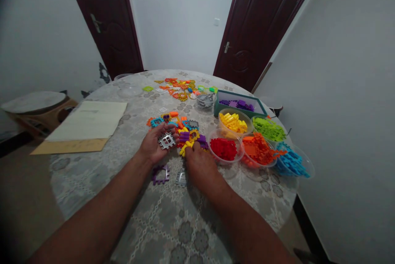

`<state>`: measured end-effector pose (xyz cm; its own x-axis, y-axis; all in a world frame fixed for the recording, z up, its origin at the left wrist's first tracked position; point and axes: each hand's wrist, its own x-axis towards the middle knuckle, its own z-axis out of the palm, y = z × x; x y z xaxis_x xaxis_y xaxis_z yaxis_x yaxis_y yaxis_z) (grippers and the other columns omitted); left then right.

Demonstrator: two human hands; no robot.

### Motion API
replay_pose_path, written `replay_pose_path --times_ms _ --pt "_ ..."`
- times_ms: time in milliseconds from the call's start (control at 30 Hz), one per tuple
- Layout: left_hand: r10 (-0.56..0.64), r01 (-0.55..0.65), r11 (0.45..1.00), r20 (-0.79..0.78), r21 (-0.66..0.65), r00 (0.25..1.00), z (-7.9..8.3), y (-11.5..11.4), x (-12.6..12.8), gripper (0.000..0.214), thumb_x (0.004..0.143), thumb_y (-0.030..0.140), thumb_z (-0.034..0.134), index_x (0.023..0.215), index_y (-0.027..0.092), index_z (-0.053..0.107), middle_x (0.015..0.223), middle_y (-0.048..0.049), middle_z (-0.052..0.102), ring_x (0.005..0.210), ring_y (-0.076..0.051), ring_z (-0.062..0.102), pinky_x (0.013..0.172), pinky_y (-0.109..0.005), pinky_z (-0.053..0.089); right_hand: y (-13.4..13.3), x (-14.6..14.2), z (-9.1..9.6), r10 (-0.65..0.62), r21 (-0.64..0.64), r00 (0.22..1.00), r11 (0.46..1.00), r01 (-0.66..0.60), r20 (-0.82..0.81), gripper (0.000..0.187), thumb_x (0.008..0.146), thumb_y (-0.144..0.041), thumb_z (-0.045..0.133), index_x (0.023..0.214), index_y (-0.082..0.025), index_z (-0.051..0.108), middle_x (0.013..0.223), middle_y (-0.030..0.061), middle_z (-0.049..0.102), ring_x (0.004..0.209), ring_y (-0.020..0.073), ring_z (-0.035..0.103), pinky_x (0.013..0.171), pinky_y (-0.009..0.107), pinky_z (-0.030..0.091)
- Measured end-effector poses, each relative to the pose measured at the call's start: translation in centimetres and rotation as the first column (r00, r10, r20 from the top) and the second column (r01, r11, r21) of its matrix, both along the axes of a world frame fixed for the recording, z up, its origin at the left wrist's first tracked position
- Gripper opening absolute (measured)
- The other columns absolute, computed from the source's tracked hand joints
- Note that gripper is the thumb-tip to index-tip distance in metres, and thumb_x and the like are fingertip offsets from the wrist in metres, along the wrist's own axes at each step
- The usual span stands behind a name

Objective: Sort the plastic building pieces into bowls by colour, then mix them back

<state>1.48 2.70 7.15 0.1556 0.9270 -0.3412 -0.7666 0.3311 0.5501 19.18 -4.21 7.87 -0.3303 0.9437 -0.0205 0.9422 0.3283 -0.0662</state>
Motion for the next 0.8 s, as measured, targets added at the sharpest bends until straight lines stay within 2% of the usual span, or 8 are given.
replay_pose_path --times_ms 67,167,267,333,400,567,800 --pt "-0.014 0.014 1.000 0.013 0.012 1.000 -0.1 0.0 -0.1 0.032 0.106 0.031 0.054 0.094 0.009 0.074 0.075 -0.0080 0.072 0.060 -0.019 0.071 0.059 -0.034 0.064 0.3 0.5 0.3 -0.006 -0.040 1.000 0.999 0.005 -0.023 0.018 0.101 -0.016 0.059 0.117 -0.017 0.066 0.123 0.0154 0.065 0.098 0.0247 0.070 0.077 0.033 0.051" --pt "-0.014 0.014 1.000 0.026 0.027 1.000 -0.3 0.1 -0.2 0.032 0.106 0.031 0.054 0.093 0.009 0.074 0.074 -0.0081 0.072 0.060 -0.019 0.071 0.059 -0.035 0.063 0.1 1.6 1.5 0.020 -0.072 0.985 0.997 -0.033 -0.170 0.010 0.101 -0.019 0.061 0.110 -0.018 0.065 0.118 0.0110 0.065 0.103 0.0219 0.065 0.082 0.031 0.048" --pt "-0.017 0.016 0.999 0.031 0.031 0.999 -0.4 0.1 -0.2 0.030 0.104 0.032 0.056 0.093 0.010 0.074 0.076 -0.0081 0.072 0.062 -0.020 0.072 0.060 -0.036 0.063 -0.7 2.5 3.3 0.136 -0.097 0.925 0.979 -0.181 -0.355 0.002 0.101 -0.021 0.063 0.103 -0.019 0.064 0.110 0.0069 0.066 0.099 0.0196 0.062 0.084 0.031 0.046" --pt "-0.019 0.018 0.999 0.029 0.036 0.999 -0.5 0.1 -0.2 0.031 0.104 0.032 0.056 0.093 0.009 0.074 0.076 -0.0081 0.072 0.062 -0.020 0.072 0.060 -0.035 0.063 -1.6 2.5 4.1 0.204 -0.138 0.896 0.951 -0.277 -0.394 0.004 0.103 -0.023 0.062 0.102 -0.020 0.064 0.109 0.0059 0.067 0.098 0.0192 0.062 0.084 0.031 0.046" --pt "-0.011 0.010 0.999 0.024 0.043 1.000 -0.4 0.0 -0.1 0.032 0.104 0.032 0.055 0.093 0.009 0.075 0.075 -0.0080 0.072 0.060 -0.020 0.071 0.059 -0.035 0.062 -2.3 1.9 4.3 0.222 -0.202 0.917 0.933 -0.299 -0.332 0.006 0.102 -0.026 0.063 0.104 -0.020 0.065 0.114 0.0072 0.067 0.100 0.0204 0.063 0.085 0.032 0.046" --pt "-0.012 0.012 0.999 0.024 0.034 1.000 -0.2 -0.1 -0.2 0.033 0.103 0.034 0.056 0.093 0.009 0.075 0.076 -0.0086 0.072 0.060 -0.020 0.070 0.059 -0.035 0.061 -2.7 -0.1 2.6 0.161 -0.289 0.984 0.941 -0.177 -0.080 0.023 0.099 -0.035 0.066 0.116 -0.019 0.067 0.126 0.0126 0.065 0.108 0.0273 0.067 0.083 0.034 0.049" --pt "-0.019 0.019 0.999 0.017 0.035 1.000 -0.2 -0.1 -0.3 0.033 0.103 0.036 0.056 0.094 0.011 0.075 0.076 -0.0088 0.073 0.061 -0.020 0.071 0.059 -0.034 0.062 -2.3 -0.5 1.8 0.121 -0.312 0.987 0.939 -0.147 -0.103 0.034 0.095 -0.034 0.068 0.125 -0.019 0.063 0.129 0.0143 0.065 0.108 0.0288 0.068 0.084 0.036 0.050"
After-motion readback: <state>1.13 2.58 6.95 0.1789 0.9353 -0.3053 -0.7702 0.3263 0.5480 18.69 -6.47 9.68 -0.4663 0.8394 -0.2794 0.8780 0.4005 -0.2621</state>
